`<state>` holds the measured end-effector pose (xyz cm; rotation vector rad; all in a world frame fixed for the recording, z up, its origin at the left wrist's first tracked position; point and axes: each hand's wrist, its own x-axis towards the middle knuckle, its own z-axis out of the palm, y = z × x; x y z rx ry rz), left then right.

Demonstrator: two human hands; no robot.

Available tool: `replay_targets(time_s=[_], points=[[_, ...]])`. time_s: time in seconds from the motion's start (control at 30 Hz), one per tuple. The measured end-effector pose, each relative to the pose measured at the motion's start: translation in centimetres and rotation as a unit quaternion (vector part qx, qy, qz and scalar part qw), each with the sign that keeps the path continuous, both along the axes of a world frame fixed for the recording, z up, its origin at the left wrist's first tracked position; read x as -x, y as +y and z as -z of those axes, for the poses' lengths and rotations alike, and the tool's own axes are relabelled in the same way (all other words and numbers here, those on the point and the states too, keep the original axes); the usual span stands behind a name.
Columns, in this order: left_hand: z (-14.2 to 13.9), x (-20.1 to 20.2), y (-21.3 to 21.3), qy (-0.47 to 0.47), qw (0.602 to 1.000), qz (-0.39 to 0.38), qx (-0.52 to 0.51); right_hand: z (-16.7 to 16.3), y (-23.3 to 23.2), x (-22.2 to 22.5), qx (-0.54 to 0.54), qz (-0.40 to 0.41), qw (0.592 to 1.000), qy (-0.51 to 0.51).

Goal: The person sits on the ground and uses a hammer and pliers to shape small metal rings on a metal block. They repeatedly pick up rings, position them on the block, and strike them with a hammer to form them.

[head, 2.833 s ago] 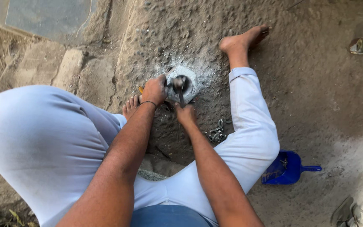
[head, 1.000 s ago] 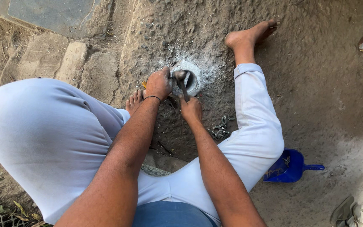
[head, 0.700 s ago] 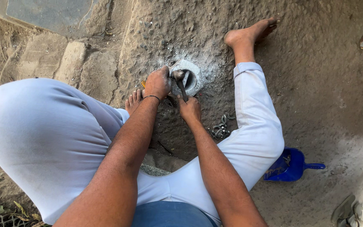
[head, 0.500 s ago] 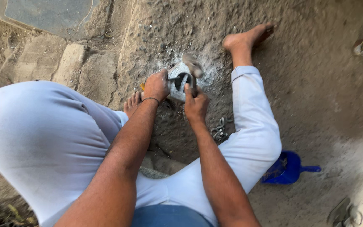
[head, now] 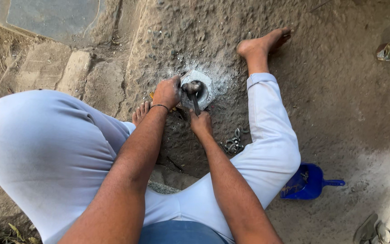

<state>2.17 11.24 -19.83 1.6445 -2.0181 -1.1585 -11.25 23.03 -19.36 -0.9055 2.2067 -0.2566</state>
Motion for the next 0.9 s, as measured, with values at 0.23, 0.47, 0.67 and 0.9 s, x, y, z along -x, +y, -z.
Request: replay_targets(time_s=[0.23, 0.47, 0.67, 0.9], points=[[-0.2, -0.1, 0.0, 0.001, 1.0, 0.009, 0.007, -0.3, -0.4, -0.2, -0.022, 0.009, 0.999, -0.022], [0.0, 0.0, 0.0, -0.031, 0.999, 0.017, -0.008, -1.5, -0.9, 0.0, 0.047, -0.014, 0.998, 0.037], [0.1, -0.1, 0.2, -0.023, 0.999, 0.024, 0.003, -1.3, -0.5, -0.1, -0.073, -0.024, 0.997, 0.004], [0.1, 0.0, 0.2, -0.001, 1.0, 0.006, 0.0, -0.3, -0.6, 0.2, -0.043, -0.023, 0.999, -0.002]])
